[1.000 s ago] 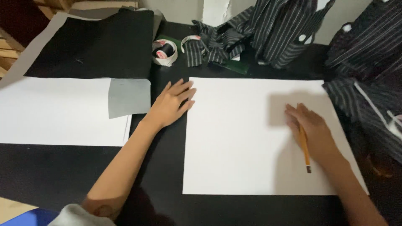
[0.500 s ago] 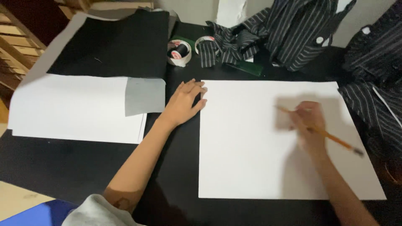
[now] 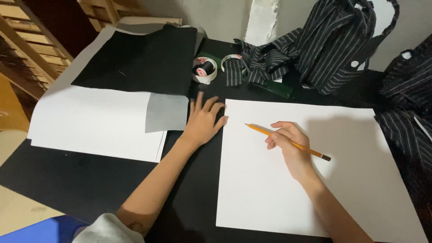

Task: Drafting a pattern on a white sheet of paper using a pencil and a green ruler.

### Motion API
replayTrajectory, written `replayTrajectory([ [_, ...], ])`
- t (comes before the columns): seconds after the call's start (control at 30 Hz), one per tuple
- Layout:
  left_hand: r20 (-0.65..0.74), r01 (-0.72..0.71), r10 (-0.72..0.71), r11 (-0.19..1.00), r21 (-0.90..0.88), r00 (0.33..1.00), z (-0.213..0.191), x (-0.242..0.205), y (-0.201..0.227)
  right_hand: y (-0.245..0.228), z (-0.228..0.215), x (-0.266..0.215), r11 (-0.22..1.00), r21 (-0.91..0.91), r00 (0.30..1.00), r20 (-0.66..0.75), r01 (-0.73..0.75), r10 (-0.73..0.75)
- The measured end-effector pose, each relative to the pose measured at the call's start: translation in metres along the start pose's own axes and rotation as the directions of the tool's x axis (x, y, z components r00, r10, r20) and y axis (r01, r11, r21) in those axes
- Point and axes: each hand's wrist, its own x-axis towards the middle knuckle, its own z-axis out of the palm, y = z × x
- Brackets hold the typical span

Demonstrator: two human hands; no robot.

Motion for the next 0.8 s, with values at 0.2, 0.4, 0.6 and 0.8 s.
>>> replayTrajectory([
  [0.2,-0.452,0.011,-0.214,0.912,-0.41,0.866,-0.044,0.004,-0.003,0.008,-0.004,0.002,0.997,0.077,1.0,0.007,-0.004,0.003],
  [0.4,-0.396,0.114,-0.466,0.749,-0.653,0.791,-0.045,-0.002,-0.013,0.008,-0.005,0.001,0.995,0.102,1.0,0.009,-0.004,0.003],
  [0.6,-0.35,0.046,-0.345,0.766,-0.641,0.871,-0.031,0.004,0.003,0.03,-0.012,0.006,0.995,0.102,0.996,-0.087,0.01,-0.001],
  [0.8,0.003,-0.137,0.142,0.959,-0.248,0.99,0.0,-0.008,0.018,-0.004,-0.002,0.003,0.977,0.206,0.99,-0.117,-0.054,0.079],
])
